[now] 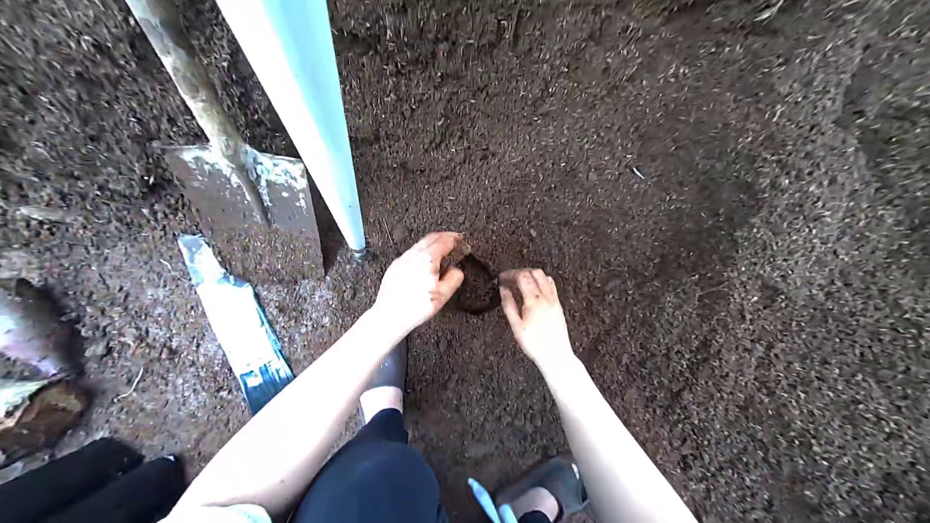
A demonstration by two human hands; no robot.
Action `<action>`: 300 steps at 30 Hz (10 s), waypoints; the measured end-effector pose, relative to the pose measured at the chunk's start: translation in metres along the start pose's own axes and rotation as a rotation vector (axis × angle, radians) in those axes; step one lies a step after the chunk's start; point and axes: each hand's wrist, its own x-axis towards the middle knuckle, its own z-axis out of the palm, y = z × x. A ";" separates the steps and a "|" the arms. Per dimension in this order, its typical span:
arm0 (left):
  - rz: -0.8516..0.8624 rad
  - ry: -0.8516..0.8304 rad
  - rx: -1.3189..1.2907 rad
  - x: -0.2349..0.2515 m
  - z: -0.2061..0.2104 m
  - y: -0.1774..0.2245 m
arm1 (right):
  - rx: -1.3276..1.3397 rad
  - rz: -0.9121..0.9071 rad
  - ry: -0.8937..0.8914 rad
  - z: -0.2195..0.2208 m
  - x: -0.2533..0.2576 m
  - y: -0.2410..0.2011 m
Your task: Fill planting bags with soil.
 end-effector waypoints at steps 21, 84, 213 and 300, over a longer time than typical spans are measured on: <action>0.373 -0.485 0.220 -0.024 0.093 -0.003 | -0.232 -0.001 -0.432 0.073 -0.075 -0.035; -0.132 -0.261 0.132 0.041 0.006 -0.024 | -0.020 -0.299 -0.449 -0.021 0.020 -0.004; -0.075 -0.339 -0.049 0.035 0.038 0.007 | 0.152 0.085 -0.277 -0.005 0.038 -0.004; -0.070 -0.097 -0.038 0.011 0.071 -0.029 | -0.009 0.131 -0.313 -0.007 0.246 0.103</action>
